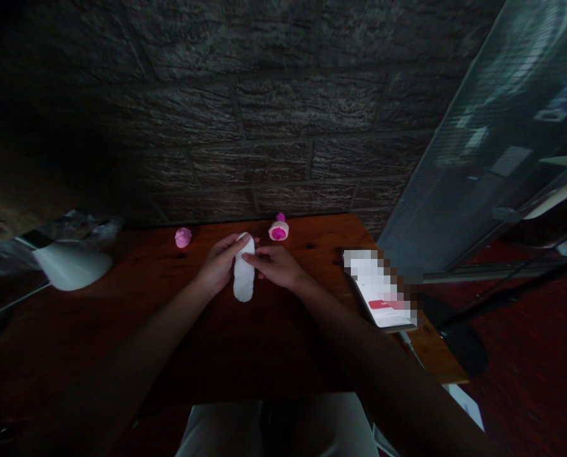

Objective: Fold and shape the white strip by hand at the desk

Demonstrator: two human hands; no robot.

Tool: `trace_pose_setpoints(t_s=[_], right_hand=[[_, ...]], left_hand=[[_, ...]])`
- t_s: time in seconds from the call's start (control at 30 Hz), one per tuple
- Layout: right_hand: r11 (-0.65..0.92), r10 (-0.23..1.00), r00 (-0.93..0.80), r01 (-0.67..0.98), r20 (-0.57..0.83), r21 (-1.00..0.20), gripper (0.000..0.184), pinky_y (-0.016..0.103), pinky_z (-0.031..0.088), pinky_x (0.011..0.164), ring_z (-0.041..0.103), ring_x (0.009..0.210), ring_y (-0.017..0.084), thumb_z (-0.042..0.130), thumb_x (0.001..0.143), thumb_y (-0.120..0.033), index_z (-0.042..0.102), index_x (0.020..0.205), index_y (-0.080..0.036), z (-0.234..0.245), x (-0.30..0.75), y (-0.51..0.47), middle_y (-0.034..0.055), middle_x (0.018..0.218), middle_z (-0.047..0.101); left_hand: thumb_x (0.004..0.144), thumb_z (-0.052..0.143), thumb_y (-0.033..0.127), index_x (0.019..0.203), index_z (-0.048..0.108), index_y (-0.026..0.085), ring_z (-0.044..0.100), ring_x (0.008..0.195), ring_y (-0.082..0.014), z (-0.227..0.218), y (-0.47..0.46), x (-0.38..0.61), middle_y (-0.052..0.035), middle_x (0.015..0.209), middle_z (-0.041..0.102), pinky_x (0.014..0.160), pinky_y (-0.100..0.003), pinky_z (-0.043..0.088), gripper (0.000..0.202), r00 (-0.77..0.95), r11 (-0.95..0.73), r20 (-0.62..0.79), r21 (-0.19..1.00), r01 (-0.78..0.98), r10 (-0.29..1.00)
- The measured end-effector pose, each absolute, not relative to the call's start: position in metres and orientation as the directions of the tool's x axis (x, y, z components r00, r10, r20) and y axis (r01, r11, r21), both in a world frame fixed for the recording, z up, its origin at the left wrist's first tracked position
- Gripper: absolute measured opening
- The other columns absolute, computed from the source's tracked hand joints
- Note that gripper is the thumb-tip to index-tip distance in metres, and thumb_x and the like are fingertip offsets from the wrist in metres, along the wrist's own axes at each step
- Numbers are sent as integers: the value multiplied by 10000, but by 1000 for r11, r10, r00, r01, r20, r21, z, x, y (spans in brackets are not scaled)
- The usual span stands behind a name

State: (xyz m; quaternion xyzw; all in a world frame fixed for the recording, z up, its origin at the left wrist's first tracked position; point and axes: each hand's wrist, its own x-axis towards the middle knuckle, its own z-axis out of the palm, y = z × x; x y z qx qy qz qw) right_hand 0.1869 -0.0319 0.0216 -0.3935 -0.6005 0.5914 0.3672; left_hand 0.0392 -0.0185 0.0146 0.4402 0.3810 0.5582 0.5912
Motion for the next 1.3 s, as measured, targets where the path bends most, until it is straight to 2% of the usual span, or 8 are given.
trace_pose_setpoints(t_s=[0.33,0.53,0.77,1.13,1.3], right_hand=[[-9,902,-430,35,-23,-999,197,203,418,505,509,538,68,655,858,-327,643,777,-148,22,186,-32,-2,684,627],[-16,908,-418,44,-33,-999,179,208,417,510,502,531,67,632,876,-295,642,778,-146,23,186,-32,-2,670,616],[24,900,-435,59,-4,-998,260,216,419,509,497,528,74,654,848,-396,626,753,-155,20,187,-31,-5,651,603],[36,899,-438,79,-2,-996,236,237,423,538,514,550,88,637,871,-359,640,775,-144,22,188,-32,-5,658,599],[9,904,-428,75,-24,-997,207,222,418,528,500,535,75,623,884,-314,632,767,-143,23,187,-32,-10,657,600]], left_hand=[[655,815,410,839,735,171,613,676,-135,14,-19,39,-40,819,723,631,-258,465,312,87,-7,35,950,-312,996],[688,794,420,836,755,163,632,717,-145,13,-18,39,-58,842,733,688,-276,481,299,89,-28,61,943,-331,994],[702,790,425,838,764,177,641,720,-143,13,-18,38,-49,851,740,694,-270,481,284,82,-47,75,951,-307,994],[674,803,443,895,737,174,656,731,-158,12,-17,40,-59,876,740,684,-283,492,354,94,2,31,942,-335,995],[665,811,424,854,729,175,635,698,-141,10,-16,40,-45,846,735,655,-266,482,323,71,-23,49,943,-333,996]])
